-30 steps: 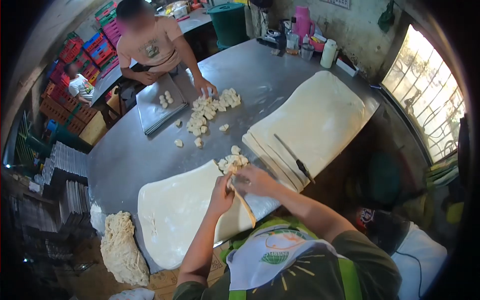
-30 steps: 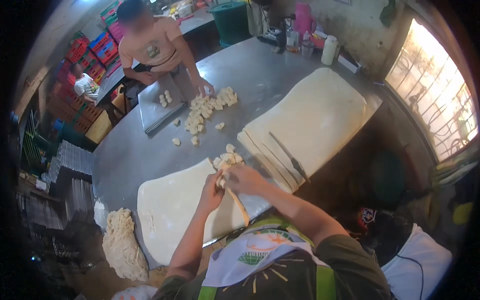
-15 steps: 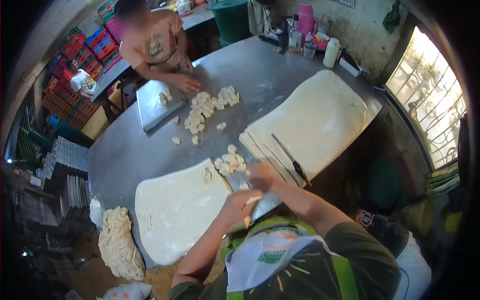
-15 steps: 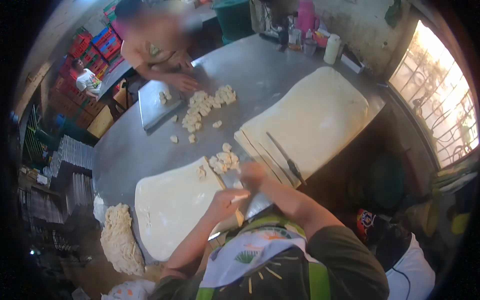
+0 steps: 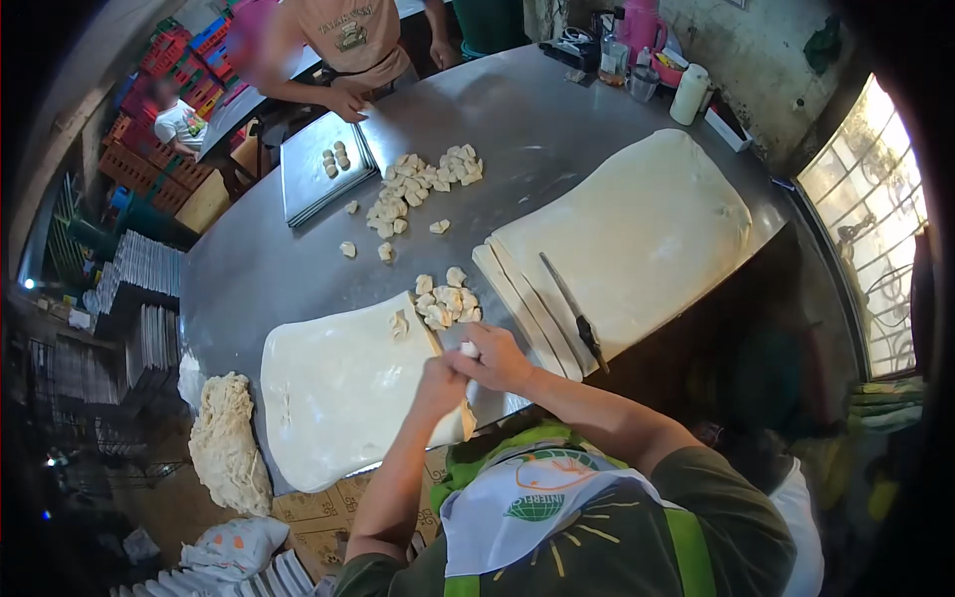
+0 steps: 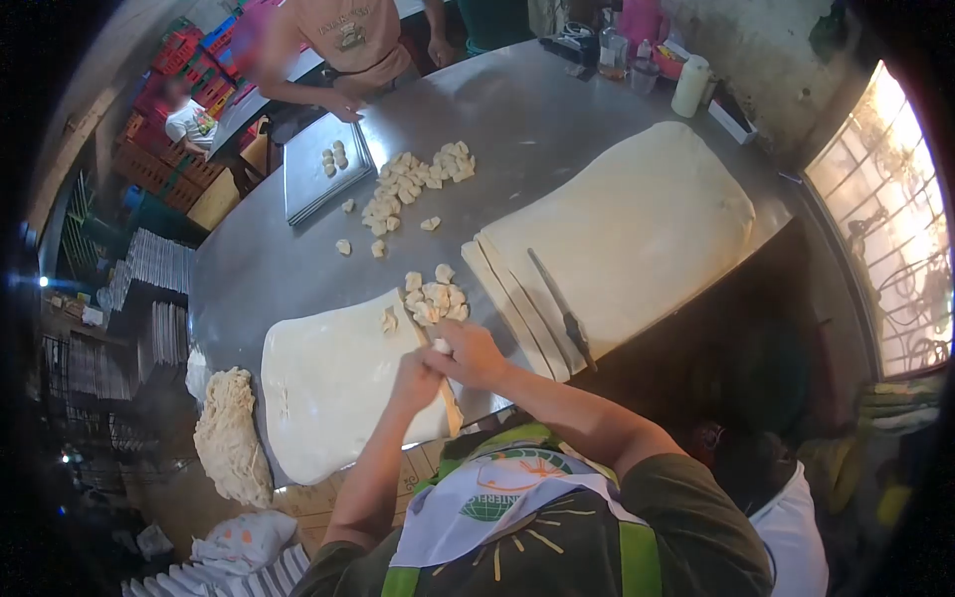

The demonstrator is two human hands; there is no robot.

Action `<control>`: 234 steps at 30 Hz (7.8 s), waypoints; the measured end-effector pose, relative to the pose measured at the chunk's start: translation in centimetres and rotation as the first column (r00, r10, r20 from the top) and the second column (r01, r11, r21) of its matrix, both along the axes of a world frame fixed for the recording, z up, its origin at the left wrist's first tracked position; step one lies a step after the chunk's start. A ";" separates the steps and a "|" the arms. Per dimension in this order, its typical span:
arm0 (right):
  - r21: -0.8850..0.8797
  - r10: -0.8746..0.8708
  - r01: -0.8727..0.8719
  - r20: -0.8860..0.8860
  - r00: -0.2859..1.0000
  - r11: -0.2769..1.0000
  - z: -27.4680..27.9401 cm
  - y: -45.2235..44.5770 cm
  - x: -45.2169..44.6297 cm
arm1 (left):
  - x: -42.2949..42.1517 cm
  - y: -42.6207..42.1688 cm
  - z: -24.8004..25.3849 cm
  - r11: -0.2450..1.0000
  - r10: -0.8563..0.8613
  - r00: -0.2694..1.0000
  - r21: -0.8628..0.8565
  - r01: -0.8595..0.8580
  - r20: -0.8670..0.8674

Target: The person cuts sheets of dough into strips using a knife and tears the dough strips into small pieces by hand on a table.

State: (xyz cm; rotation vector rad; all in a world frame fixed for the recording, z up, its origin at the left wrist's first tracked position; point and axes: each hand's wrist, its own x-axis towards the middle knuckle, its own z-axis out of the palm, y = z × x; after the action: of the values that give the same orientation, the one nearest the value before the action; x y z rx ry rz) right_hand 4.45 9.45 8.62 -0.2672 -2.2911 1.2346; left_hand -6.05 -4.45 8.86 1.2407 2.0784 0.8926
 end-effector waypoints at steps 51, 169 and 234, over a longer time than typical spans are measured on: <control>0.714 -0.058 -0.410 0.531 0.846 0.567 -9.7 10.9 -11.2 | -1.5 -3.1 -4.9 0.968 0.239 0.463 -0.170 -0.186 0.854; -0.308 -0.127 0.212 0.275 0.953 0.927 -18.0 3.8 -2.8 | 0.5 -2.2 1.4 0.989 -0.045 0.987 0.146 0.023 0.152; 0.068 0.216 -0.222 0.091 0.972 0.973 -1.9 -2.5 -4.7 | -4.9 -1.5 -2.1 0.771 0.215 0.977 0.614 -0.167 -0.005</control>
State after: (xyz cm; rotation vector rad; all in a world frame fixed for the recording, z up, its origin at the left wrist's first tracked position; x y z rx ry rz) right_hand -0.22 6.95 6.73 -0.0378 -2.4877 1.2567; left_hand -10.93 -5.93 6.81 1.3952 2.0665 1.7464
